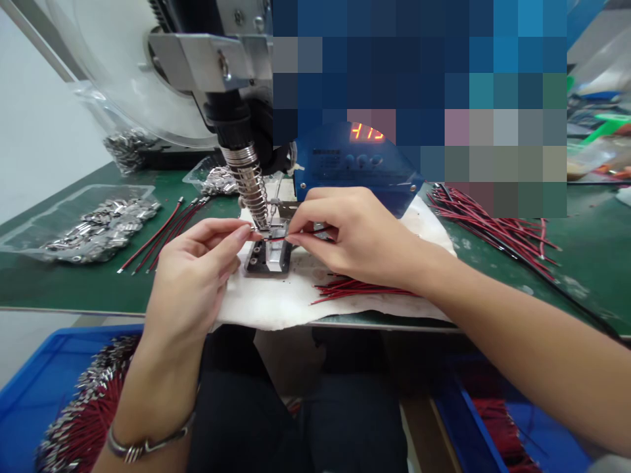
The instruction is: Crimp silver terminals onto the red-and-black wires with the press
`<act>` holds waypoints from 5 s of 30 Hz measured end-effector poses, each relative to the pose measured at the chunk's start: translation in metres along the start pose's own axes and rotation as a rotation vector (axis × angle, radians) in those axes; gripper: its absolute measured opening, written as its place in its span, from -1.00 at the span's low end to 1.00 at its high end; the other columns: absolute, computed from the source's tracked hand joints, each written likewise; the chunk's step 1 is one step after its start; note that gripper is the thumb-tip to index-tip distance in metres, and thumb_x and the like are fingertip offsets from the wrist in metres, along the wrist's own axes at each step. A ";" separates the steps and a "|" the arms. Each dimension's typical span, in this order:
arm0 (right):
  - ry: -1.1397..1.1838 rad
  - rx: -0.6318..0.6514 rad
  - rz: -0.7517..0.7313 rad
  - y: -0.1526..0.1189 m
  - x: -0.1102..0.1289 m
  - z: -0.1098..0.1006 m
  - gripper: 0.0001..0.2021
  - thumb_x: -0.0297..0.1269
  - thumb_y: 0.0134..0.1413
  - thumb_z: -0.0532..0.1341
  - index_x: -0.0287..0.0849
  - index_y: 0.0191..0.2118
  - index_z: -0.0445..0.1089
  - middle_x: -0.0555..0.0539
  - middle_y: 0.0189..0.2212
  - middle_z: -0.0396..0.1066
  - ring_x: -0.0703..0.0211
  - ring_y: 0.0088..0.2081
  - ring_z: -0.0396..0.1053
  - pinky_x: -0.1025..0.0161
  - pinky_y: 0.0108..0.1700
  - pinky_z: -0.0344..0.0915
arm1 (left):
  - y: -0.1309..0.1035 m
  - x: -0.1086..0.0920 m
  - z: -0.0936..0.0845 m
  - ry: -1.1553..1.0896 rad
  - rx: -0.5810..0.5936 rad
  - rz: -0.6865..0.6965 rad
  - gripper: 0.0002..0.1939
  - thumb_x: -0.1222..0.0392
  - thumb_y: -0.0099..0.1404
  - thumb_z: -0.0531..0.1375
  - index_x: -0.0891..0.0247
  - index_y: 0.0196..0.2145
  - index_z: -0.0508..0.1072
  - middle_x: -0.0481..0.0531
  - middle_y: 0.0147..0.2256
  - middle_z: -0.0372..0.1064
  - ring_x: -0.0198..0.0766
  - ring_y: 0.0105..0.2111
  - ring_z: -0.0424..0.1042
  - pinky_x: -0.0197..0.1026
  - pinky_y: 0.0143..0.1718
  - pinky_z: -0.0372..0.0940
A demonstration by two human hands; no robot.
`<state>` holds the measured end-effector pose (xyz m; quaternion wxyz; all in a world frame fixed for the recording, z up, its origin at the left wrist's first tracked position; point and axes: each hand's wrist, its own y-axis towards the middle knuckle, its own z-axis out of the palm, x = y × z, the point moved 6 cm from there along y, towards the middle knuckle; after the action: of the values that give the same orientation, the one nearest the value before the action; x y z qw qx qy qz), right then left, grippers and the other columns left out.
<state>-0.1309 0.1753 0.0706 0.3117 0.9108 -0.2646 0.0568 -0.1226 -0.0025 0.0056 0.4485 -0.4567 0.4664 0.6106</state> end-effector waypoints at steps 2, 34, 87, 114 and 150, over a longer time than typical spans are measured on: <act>-0.001 0.002 -0.004 0.000 0.000 0.000 -0.89 -0.39 0.24 0.25 -0.24 -0.28 0.54 -0.05 -0.40 0.47 0.29 -0.42 0.37 0.32 -0.36 0.25 | 0.000 0.000 0.000 -0.001 0.004 -0.001 -0.85 0.15 0.20 0.39 0.24 -0.30 0.57 0.06 -0.32 0.58 -0.27 -0.26 0.54 -0.29 -0.18 0.39; -0.289 -0.070 -0.152 0.000 0.013 -0.003 -0.79 -0.34 0.32 0.18 -0.19 -0.28 0.58 -0.11 -0.34 0.53 0.18 -0.36 0.46 0.26 -0.36 0.32 | -0.001 -0.002 0.001 0.011 -0.002 0.008 -0.84 0.13 0.20 0.38 0.24 -0.30 0.56 0.09 -0.28 0.59 -0.26 -0.29 0.52 -0.26 -0.23 0.38; -0.327 -0.090 -0.190 -0.001 0.016 -0.004 -0.82 -0.37 0.29 0.22 -0.21 -0.28 0.58 -0.09 -0.36 0.52 0.24 -0.39 0.43 0.31 -0.40 0.28 | 0.000 -0.001 0.000 0.001 -0.004 0.012 -0.83 0.13 0.19 0.39 0.24 -0.30 0.57 0.06 -0.34 0.57 -0.27 -0.30 0.52 -0.27 -0.23 0.38; -0.233 -0.053 -0.145 -0.004 0.013 -0.006 -0.81 -0.37 0.31 0.20 -0.17 -0.30 0.56 -0.07 -0.36 0.52 0.24 -0.38 0.44 0.29 -0.36 0.30 | 0.001 0.000 0.000 -0.028 -0.007 0.008 -0.86 0.16 0.18 0.41 0.24 -0.32 0.59 0.03 -0.35 0.57 -0.32 -0.34 0.51 -0.30 -0.23 0.37; 0.197 0.129 0.198 0.013 -0.013 0.008 -0.84 -0.32 0.20 0.26 -0.23 -0.34 0.58 -0.03 -0.46 0.50 0.30 -0.50 0.31 0.29 -0.40 0.21 | 0.000 0.003 -0.003 0.050 -0.030 0.013 -0.76 0.04 0.11 0.44 0.21 -0.29 0.66 0.03 -0.33 0.56 -0.34 -0.41 0.41 -0.29 -0.36 0.28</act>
<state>-0.1492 0.1672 0.0677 0.2700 0.8883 -0.3172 0.1933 -0.1230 -0.0051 0.0023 0.4256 -0.4755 0.4711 0.6089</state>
